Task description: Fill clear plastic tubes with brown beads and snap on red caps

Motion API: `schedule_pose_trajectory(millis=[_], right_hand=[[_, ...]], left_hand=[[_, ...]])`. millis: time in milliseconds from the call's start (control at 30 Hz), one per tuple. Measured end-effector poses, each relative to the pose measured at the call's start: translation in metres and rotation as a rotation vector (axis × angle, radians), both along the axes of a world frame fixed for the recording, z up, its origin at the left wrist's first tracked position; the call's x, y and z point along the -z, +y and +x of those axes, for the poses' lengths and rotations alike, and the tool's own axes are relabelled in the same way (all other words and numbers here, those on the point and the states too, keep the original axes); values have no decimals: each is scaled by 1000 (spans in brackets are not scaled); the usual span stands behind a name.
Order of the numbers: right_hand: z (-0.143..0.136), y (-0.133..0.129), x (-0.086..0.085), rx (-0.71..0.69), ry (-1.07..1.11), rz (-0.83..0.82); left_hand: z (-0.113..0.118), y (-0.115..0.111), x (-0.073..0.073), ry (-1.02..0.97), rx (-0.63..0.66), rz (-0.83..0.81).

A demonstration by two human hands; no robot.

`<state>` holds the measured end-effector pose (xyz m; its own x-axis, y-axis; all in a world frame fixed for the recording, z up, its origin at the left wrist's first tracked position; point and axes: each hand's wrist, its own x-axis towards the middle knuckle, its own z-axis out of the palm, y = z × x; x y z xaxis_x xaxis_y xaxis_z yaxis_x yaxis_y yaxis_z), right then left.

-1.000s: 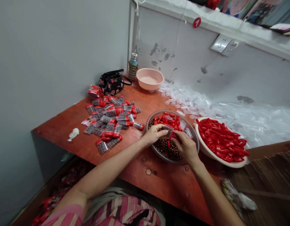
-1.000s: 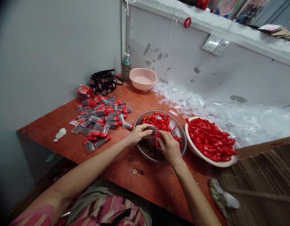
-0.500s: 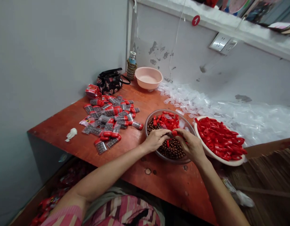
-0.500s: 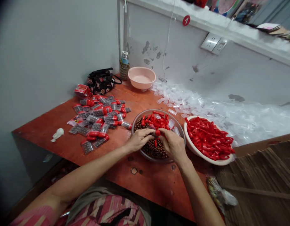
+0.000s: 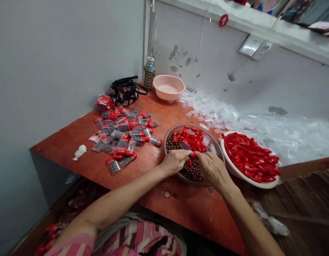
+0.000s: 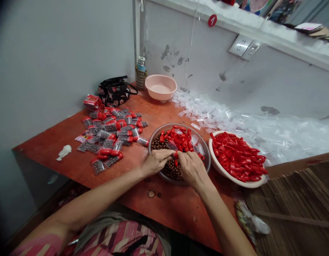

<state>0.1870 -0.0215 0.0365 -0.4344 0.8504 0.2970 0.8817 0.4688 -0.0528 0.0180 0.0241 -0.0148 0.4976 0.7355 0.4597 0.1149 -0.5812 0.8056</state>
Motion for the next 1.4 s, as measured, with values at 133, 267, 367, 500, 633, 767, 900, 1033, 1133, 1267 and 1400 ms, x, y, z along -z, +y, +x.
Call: schedule_pose_trajectory(millis=[133, 267, 367, 500, 633, 767, 900, 1033, 1133, 1267, 1400], right_hand=[[1, 5, 5, 88, 687, -192], [5, 5, 14, 86, 1289, -407], [12, 7, 20, 122, 1489, -502], [16, 10, 22, 76, 1580, -662], [6, 10, 20, 1, 1561, -894], [-6, 9, 17, 1, 1611, -1045], [-16, 10, 17, 83, 1679, -950], [-19, 13, 17, 69, 1703, -947], [-13, 26, 9, 25, 1547, -1012], [-4, 67, -6, 155, 1092, -656], [-10, 115, -7, 466, 229, -279]], left_hand=[[-1, 6, -7, -196, -18, -243], [-3, 11, -7, -307, 27, -417], [-4, 10, -7, -281, 39, -369], [-5, 4, -11, -172, 76, -201], [-5, 2, -13, -104, 81, -52], [-5, 2, -9, -73, 21, 4], [-4, 3, -6, -108, 19, 15], [-3, 3, -8, -142, 6, -10], [-2, 3, -12, -225, -40, -80], [-10, 10, -15, -340, -172, -204], [-47, 40, -15, -340, -418, -188]])
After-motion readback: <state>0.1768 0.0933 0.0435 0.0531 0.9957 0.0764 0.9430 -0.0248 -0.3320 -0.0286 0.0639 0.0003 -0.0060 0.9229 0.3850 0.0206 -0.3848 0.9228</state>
